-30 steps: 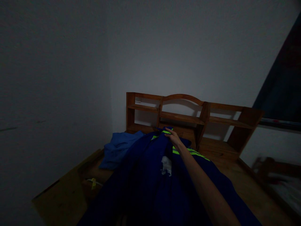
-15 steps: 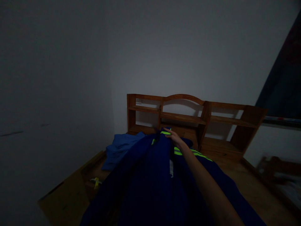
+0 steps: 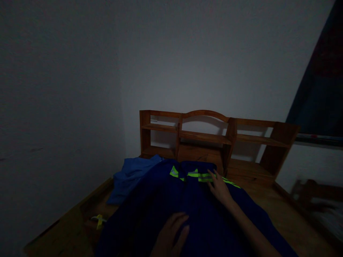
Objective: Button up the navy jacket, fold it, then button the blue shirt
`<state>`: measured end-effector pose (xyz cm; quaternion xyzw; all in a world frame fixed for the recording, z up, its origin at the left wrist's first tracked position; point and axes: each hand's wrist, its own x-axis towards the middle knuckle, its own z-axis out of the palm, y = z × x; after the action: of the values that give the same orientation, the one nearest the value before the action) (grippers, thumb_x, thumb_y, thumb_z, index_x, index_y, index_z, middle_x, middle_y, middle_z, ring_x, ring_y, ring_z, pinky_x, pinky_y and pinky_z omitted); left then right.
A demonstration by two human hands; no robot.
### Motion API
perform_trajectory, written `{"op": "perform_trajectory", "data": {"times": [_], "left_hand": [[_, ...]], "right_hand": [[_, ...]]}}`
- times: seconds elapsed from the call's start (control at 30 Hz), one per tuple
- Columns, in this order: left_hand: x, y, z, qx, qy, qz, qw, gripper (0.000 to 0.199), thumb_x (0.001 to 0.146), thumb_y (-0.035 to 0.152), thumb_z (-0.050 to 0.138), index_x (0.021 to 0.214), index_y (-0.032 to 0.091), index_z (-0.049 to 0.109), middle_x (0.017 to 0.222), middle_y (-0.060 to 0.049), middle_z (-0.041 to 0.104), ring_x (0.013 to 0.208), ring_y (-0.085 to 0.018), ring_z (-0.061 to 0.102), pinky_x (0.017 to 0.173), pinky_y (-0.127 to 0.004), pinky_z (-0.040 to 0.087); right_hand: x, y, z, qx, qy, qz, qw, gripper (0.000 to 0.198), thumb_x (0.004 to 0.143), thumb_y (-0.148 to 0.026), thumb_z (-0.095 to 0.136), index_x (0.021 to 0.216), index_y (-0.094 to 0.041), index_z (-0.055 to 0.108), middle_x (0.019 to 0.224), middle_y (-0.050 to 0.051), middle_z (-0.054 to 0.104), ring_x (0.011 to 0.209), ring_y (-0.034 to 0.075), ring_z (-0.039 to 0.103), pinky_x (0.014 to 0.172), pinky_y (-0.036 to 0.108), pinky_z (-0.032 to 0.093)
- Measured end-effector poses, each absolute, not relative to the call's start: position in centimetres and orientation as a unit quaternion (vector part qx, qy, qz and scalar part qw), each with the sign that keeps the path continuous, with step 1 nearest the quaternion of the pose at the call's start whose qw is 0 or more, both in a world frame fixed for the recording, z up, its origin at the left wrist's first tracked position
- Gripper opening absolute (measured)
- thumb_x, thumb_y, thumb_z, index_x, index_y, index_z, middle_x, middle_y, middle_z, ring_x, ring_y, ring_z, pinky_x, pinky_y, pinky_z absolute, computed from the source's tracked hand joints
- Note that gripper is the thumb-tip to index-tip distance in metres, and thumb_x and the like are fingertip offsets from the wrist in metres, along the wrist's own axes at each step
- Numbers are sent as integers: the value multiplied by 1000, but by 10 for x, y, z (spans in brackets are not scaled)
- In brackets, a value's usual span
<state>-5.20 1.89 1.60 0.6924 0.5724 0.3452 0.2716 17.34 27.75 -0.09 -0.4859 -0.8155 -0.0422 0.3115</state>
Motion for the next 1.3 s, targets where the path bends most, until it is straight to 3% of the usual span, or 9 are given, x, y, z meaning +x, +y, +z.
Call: {"op": "perform_trajectory", "data": {"times": [0.13,0.2,0.37,0.5,0.57,0.63,0.73,0.93,1.3], "left_hand": [[-90,137,3,732,598,314,88,50,90,52,32,134,31,41,146,-3,31,137,-27,18,111,-55,10],[-115,189,-16,761,585,270,78,53,89,52,34,134,25,42,143,-6,35,137,-28,17,111,-52,14],[-160,252,-58,757,593,264,76,60,84,51,47,137,23,38,149,-6,22,139,-27,9,111,-44,19],[-156,248,-51,760,606,233,30,60,81,49,53,133,22,43,146,-10,28,136,-29,18,109,-45,23],[-139,245,-34,756,613,229,-15,51,80,48,55,121,18,53,138,-14,39,130,-31,31,105,-46,29],[-113,247,-15,758,599,254,-45,37,83,44,51,105,17,61,121,-14,52,116,-28,46,99,-42,35],[-68,263,3,775,550,311,0,25,88,33,43,93,18,62,98,-8,58,95,-19,55,88,-31,41],[-28,298,-24,747,561,337,114,21,80,25,56,96,14,63,93,-7,58,82,-16,57,76,-27,43],[-29,311,-50,728,575,351,129,21,76,21,59,96,19,59,92,-3,61,92,-17,55,80,-26,39]], "right_hand": [[256,247,-35,-579,-766,-139,242,62,85,-57,37,138,-25,37,143,13,29,132,35,23,102,57,23],[295,235,-55,-583,-773,-140,205,58,86,-56,33,137,-29,39,143,9,31,133,34,22,102,57,23],[363,241,-84,-598,-779,-114,150,52,90,-47,26,139,-31,35,143,4,32,133,28,26,103,53,26],[363,260,-67,-614,-764,-127,149,51,91,-40,28,139,-25,35,141,8,35,131,29,28,104,56,21],[341,261,-43,-591,-771,-148,186,50,89,-39,36,135,-21,41,139,11,38,130,30,30,105,55,19],[303,255,-14,-545,-790,-137,247,49,88,-37,41,133,-18,43,135,13,42,125,28,37,105,46,26],[232,248,22,-470,-828,-44,304,35,90,-22,35,122,-20,51,122,8,52,108,17,51,93,29,39],[151,271,12,-509,-819,22,263,19,81,-14,46,87,-18,64,92,7,61,84,17,58,74,23,41],[171,300,-27,-458,-831,91,302,26,79,-10,42,87,-21,64,92,2,61,85,15,58,80,23,40]]}}
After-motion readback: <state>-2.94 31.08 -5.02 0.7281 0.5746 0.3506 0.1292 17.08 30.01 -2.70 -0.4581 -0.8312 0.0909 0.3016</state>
